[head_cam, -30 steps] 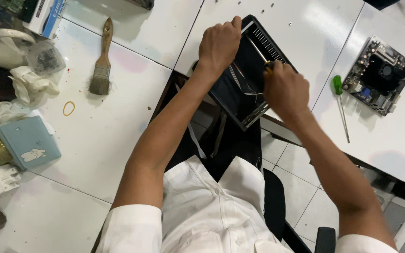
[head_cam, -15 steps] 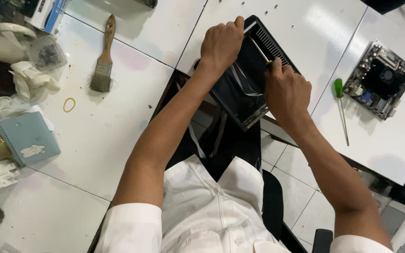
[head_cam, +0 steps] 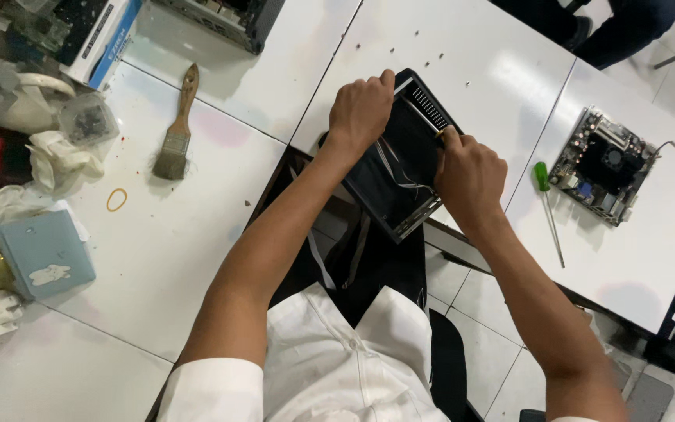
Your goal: The person uses a screwdriver to secure a motherboard into a computer case. They place the motherboard inside the case, align it with the screw holes, and then tighten several screws to fasten it in place.
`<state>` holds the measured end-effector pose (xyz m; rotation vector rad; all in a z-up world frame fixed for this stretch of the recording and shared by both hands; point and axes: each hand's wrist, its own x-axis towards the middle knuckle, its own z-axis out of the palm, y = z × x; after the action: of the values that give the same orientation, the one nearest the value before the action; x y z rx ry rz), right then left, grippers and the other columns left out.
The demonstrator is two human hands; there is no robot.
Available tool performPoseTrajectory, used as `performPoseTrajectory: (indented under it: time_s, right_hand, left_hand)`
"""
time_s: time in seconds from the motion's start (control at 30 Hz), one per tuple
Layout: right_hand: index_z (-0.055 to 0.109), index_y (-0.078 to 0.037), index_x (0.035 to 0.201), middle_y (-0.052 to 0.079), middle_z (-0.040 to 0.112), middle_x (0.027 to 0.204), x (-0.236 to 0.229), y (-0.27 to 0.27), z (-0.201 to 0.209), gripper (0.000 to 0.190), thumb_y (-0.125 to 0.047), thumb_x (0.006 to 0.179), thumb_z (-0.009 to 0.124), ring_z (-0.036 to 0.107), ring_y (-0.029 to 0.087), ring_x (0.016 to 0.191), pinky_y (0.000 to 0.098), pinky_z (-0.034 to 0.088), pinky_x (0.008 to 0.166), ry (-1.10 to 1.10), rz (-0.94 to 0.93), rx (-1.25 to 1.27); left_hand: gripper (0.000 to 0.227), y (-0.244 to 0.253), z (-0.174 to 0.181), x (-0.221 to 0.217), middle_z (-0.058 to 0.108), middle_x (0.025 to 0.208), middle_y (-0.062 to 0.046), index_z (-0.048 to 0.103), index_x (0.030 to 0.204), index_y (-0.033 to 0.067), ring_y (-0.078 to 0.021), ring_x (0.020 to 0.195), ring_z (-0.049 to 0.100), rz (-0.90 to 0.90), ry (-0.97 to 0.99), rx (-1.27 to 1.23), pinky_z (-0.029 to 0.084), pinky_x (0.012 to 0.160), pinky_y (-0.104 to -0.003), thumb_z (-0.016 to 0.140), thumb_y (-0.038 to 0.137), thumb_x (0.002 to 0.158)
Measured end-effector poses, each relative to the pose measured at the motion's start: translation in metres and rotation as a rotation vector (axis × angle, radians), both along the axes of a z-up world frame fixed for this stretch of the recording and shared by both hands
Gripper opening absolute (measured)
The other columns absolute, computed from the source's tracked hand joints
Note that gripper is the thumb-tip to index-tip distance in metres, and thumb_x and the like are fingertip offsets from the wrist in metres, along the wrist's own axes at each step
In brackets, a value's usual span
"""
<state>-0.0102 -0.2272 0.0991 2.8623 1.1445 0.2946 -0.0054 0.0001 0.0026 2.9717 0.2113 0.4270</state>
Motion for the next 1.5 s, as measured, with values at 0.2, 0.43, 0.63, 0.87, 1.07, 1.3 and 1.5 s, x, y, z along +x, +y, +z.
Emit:
performPoseTrajectory:
  time_s: [0.2,0.43,0.63,0.87,1.07,1.3,1.5]
  right_hand:
    - [0.071,0.002,0.124,0.017,0.075,0.089,0.015,0.012,0.044,0.025,-0.017,0.113,0.060,0.059,0.017,0.052,0.0277,0.048,0.044,1.151,-0.362,0.530]
    - [0.066,-0.008,0.129,0.015,0.074,0.119,0.015,0.009,0.014,0.051,-0.033,0.090,0.089,0.073,0.030,0.106,0.0378,0.064,0.092,0.818,-0.230,0.255]
    - [0.071,-0.013,0.137,0.017,0.074,0.093,0.012,-0.003,-0.035,0.038,-0.026,0.101,0.071,0.079,0.042,0.078,0.0538,0.066,0.062,0.107,-0.121,-0.098]
    - [0.071,-0.003,0.125,0.016,0.076,0.088,0.030,-0.003,-0.010,0.030,-0.025,0.105,0.066,0.078,0.035,0.068,0.0449,0.065,0.057,0.575,-0.144,0.134]
    - [0.062,-0.007,0.127,0.023,0.076,0.103,0.018,0.003,0.019,0.044,-0.029,0.093,0.080,0.073,0.040,0.090,0.0483,0.062,0.078,0.942,-0.249,0.285]
    - [0.065,-0.005,0.113,0.013,0.062,0.101,0.016,-0.015,-0.023,0.035,-0.014,0.086,0.086,0.076,0.040,0.087,0.0465,0.067,0.073,0.294,-0.056,0.210]
    - [0.082,-0.016,0.122,0.004,0.072,0.094,-0.003,-0.017,-0.031,0.032,-0.027,0.092,0.083,0.073,0.020,0.070,0.0297,0.059,0.057,-0.436,0.139,0.217]
  left_hand:
    - [0.012,0.001,0.002,0.001,0.059,0.061,0.002,0.056,0.098,0.0126,-0.0161,0.045,0.059,0.012,-0.041,0.068,0.049,0.040,-0.034,0.063,0.002,0.098]
    - [0.015,0.004,0.008,0.002,0.062,0.067,-0.002,0.056,0.108,0.0100,-0.0206,0.050,0.062,0.002,0.017,0.019,0.051,0.042,-0.037,0.065,0.004,0.098]
    - [0.013,-0.002,0.036,-0.018,0.072,0.077,-0.012,0.059,0.108,0.0036,-0.0330,0.072,0.079,-0.043,0.040,-0.032,0.066,0.064,-0.046,0.058,0.004,0.095]
    - [0.012,-0.001,0.041,-0.017,0.072,0.079,-0.013,0.058,0.107,0.0036,-0.0340,0.074,0.079,-0.057,0.083,-0.062,0.066,0.066,-0.046,0.057,0.004,0.096]
    - [0.012,-0.001,0.048,-0.022,0.071,0.078,-0.012,0.058,0.108,0.0046,-0.0329,0.074,0.078,-0.045,0.093,-0.065,0.066,0.066,-0.044,0.057,0.004,0.096]
    - [0.014,-0.001,0.044,-0.021,0.072,0.080,-0.013,0.059,0.109,0.0044,-0.0335,0.074,0.078,-0.052,0.083,-0.054,0.066,0.065,-0.046,0.058,0.004,0.095]
    - [0.013,-0.004,0.050,-0.025,0.072,0.079,-0.014,0.059,0.108,0.0042,-0.0347,0.074,0.078,-0.047,0.076,-0.068,0.066,0.065,-0.047,0.058,0.003,0.095]
